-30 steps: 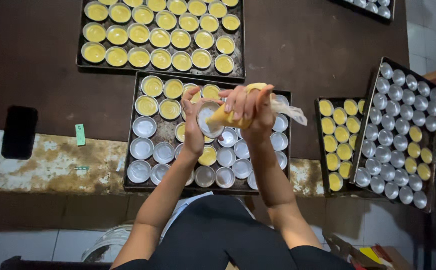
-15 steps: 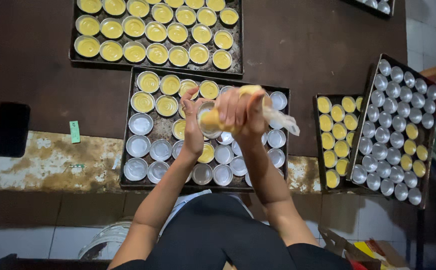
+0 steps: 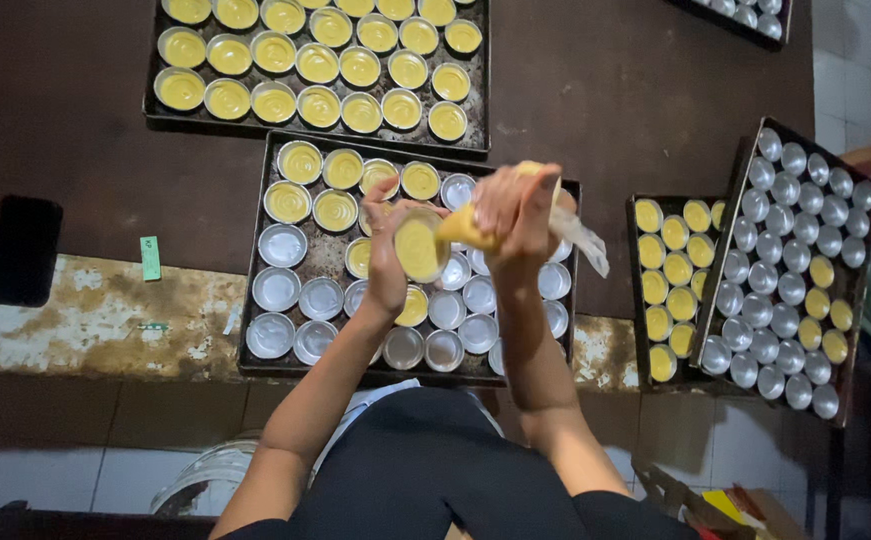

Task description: The person fills small metal tart molds with a yellow custard using a piping bag, while another person places empty molds onto trays on a large work table.

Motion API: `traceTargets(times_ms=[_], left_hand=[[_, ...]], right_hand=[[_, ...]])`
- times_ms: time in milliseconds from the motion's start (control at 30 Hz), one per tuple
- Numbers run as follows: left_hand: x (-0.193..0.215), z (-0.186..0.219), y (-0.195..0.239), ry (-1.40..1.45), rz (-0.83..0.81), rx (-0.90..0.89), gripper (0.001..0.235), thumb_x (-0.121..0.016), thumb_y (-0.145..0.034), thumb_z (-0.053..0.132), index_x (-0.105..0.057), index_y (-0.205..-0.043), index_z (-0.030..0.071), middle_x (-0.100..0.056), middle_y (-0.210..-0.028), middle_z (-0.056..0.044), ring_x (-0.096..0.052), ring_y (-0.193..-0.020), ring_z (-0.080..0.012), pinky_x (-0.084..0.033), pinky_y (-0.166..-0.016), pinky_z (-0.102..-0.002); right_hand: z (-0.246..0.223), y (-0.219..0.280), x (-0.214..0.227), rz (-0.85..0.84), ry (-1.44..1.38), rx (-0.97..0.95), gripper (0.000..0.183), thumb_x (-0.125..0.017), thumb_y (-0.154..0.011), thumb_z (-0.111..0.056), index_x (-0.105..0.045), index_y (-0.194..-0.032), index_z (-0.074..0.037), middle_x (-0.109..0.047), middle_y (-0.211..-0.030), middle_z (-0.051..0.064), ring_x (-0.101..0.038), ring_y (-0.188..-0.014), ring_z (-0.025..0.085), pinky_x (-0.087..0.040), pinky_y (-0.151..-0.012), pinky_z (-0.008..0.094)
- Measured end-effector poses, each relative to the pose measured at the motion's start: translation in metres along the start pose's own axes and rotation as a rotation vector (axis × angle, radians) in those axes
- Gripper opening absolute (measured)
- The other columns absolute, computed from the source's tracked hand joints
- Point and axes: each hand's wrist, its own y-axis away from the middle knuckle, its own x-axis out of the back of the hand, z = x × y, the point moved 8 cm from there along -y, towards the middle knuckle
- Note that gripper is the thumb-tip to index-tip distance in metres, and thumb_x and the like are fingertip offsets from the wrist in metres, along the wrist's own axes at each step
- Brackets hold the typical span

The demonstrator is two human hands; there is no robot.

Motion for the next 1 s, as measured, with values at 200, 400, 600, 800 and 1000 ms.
traceTargets(times_ms=[200, 400, 600, 800, 1000], left_hand=[[0.017, -0.034, -0.012, 0.103, -0.032, 0.163, 0.071, -0.023, -0.099, 0.070, -0.032, -0.143, 0.014, -0.058, -0.110, -0.017, -0.069, -0.059, -0.0271, -0.058, -0.031, -0.031], [0.144, -0.017, -0.029, -0.055, 0.141, 0.011, 0.062, -0.019, -0.101, 0.067, -0.026, -0.141, 0.020, -0.071, -0.097, -0.023, -0.077, -0.081, -0.0358, -0.067, -0.074, -0.044], [0.205, -0.005, -0.004, -0.904, 0.272, 0.477, 0.059, -0.048, -0.101, 0.057, -0.044, -0.150, 0.023, -0.060, -0.139, -0.024, -0.056, -0.131, -0.0420, -0.040, -0.115, -0.050], [0.305, -0.013, -0.050, -2.008, 0.169, -0.150, 0.039, -0.083, -0.078, 0.031, -0.068, -0.102, 0.003, -0.051, -0.104, -0.013, -0.052, -0.103, -0.0352, -0.055, -0.070, -0.046], [0.300, -0.005, -0.048, -2.028, 0.105, -0.050, 0.023, -0.073, -0.088, 0.025, -0.074, -0.104, 0.009, -0.055, -0.105, -0.012, -0.052, -0.108, -0.0342, -0.053, -0.078, -0.046]], right_hand=[[-0.007, 0.009, -0.042, -0.083, -0.188, -0.045, 0.069, -0.019, -0.111, -0.037, -0.044, -0.049, -0.019, -0.053, -0.043, 0.007, -0.055, -0.045, 0.019, -0.047, -0.058, 0.030], [-0.005, 0.019, 0.034, 0.070, -0.282, -0.280, 0.068, -0.025, -0.108, -0.051, -0.052, -0.057, -0.014, -0.050, -0.049, 0.007, -0.057, -0.054, 0.021, -0.056, -0.075, 0.036], [0.015, 0.061, 0.096, 0.232, -0.377, -0.440, 0.057, -0.033, -0.109, -0.051, -0.058, -0.074, -0.014, -0.046, -0.056, 0.003, -0.056, -0.060, 0.019, -0.061, -0.087, 0.041], [0.010, 0.090, 0.172, 0.382, -0.467, -0.490, 0.052, -0.041, -0.108, -0.053, -0.068, -0.081, -0.018, -0.050, -0.063, -0.001, -0.057, -0.067, 0.015, -0.059, -0.092, 0.042], [-0.032, 0.103, 0.170, 0.650, -0.310, -0.299, 0.038, -0.046, -0.101, -0.056, -0.070, -0.123, -0.035, -0.074, -0.127, -0.003, -0.066, -0.130, 0.022, -0.041, -0.125, 0.065]])
